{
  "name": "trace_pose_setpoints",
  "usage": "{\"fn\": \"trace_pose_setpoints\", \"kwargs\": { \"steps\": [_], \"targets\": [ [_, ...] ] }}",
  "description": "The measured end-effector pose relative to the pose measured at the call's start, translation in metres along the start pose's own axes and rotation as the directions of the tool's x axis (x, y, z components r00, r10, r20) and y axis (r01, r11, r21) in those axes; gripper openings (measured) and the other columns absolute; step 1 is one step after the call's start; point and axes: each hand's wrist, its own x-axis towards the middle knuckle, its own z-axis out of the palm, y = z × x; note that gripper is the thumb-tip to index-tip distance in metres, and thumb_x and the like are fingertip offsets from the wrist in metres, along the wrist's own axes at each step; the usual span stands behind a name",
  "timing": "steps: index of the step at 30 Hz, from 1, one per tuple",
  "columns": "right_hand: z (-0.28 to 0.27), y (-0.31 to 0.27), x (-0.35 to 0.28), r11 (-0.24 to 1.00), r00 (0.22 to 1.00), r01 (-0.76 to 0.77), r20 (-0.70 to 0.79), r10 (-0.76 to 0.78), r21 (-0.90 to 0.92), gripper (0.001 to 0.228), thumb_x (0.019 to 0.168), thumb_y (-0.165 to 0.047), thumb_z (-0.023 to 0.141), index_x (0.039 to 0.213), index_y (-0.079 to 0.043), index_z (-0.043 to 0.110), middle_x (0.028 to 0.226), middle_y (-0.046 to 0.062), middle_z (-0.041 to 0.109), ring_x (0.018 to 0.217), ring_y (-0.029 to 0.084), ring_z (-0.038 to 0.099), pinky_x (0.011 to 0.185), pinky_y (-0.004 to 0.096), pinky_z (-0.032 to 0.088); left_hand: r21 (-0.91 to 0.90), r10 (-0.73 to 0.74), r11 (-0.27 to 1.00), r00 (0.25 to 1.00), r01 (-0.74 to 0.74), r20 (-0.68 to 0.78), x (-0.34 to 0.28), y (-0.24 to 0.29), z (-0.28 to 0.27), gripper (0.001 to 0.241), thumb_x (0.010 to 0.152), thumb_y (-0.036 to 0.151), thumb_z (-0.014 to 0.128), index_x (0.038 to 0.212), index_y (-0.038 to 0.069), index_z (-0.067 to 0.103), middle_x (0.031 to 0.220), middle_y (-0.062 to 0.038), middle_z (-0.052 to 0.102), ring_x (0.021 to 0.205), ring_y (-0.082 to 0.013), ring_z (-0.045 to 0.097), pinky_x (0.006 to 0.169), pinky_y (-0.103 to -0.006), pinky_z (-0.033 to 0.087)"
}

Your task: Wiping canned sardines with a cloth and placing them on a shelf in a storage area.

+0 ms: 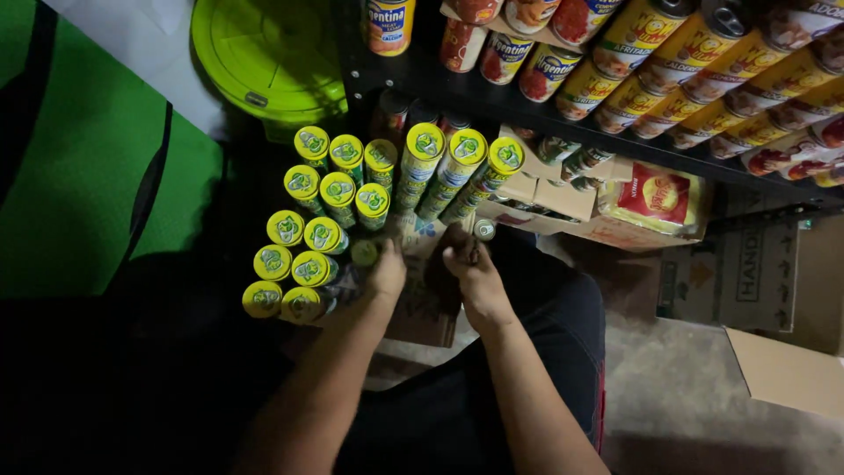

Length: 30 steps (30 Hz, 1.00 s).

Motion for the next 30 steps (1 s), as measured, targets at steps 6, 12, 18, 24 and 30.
{"fn": "trace_pose_setpoints", "kwargs": {
  "steps": [6, 12, 18, 24, 30],
  "targets": [
    [0.047, -0.094, -0.061, 0.990, 0.996, -0.061, -0.051, 0.067, 0.127, 0.063, 0.098, -0.025, 0.067, 0.153, -0.004, 0.045, 0.140, 0.026, 0.059, 0.127, 0.038, 0.060, 0.097, 0.058, 0.054, -0.787, -0.303, 0.590, 0.953, 0.181, -0.009, -0.087, -0.033, -0.071, 0.025, 0.079, 0.010, 0.053, 0.073, 0.009, 0.078, 0.078, -0.015, 0.075, 0.075, -0.0318, 0.075, 0.043, -0.0483, 0.054],
    [0.045, -0.116, -0.069, 0.972, 0.993, -0.078, -0.072, 0.096, 0.220, 0.056, 0.104, -0.031, 0.057, 0.149, -0.007, 0.035, 0.113, 0.028, 0.054, 0.059, 0.054, 0.063, 0.028, 0.062, 0.048, -0.972, -0.223, 0.226, 0.975, 0.063, 0.011, -0.248, -0.157, -0.182, 0.064, 0.054, 0.025, 0.085, 0.117, 0.031, 0.072, 0.122, -0.007, 0.070, 0.110, -0.0357, 0.069, 0.081, -0.0449, 0.062],
    [0.043, -0.105, -0.073, 0.986, 0.987, -0.097, -0.115, 0.113, 0.137, 0.075, 0.095, -0.024, 0.074, 0.153, -0.002, 0.033, 0.118, 0.022, 0.056, 0.083, 0.038, 0.067, 0.044, 0.047, 0.060, -0.810, -0.188, -0.515, 0.959, -0.279, -0.211, -0.292, -0.186, -0.196, 0.074, 0.065, 0.016, 0.077, 0.136, 0.016, 0.059, 0.119, -0.013, 0.075, 0.120, -0.0323, 0.065, 0.100, -0.0462, 0.049],
    [0.078, -0.110, -0.098, 0.995, 0.999, -0.011, -0.036, 0.014, 0.100, 0.065, 0.097, -0.024, 0.070, 0.152, -0.001, 0.043, 0.143, 0.025, 0.056, 0.124, 0.040, 0.061, 0.097, 0.057, 0.053, -0.415, -0.506, -0.753, 0.852, -0.511, -0.133, -0.251, -0.151, -0.178, 0.060, 0.078, 0.009, 0.083, 0.133, 0.007, 0.058, 0.129, -0.012, 0.065, 0.120, -0.0246, 0.059, 0.103, -0.0410, 0.050],
    [0.125, -0.111, -0.141, 0.937, 0.937, 0.349, 0.028, -0.349, -0.008, 0.054, 0.104, -0.014, 0.057, 0.154, 0.000, 0.041, 0.154, 0.023, 0.049, 0.145, 0.035, 0.040, 0.116, 0.053, 0.038, -0.258, -0.465, -0.879, 0.839, -0.400, 0.283, -0.273, -0.155, -0.220, 0.074, 0.097, 0.044, 0.067, 0.148, -0.001, 0.038, 0.150, -0.033, 0.046, 0.143, -0.0447, 0.042, 0.120, -0.0554, 0.033]
  ]
}}
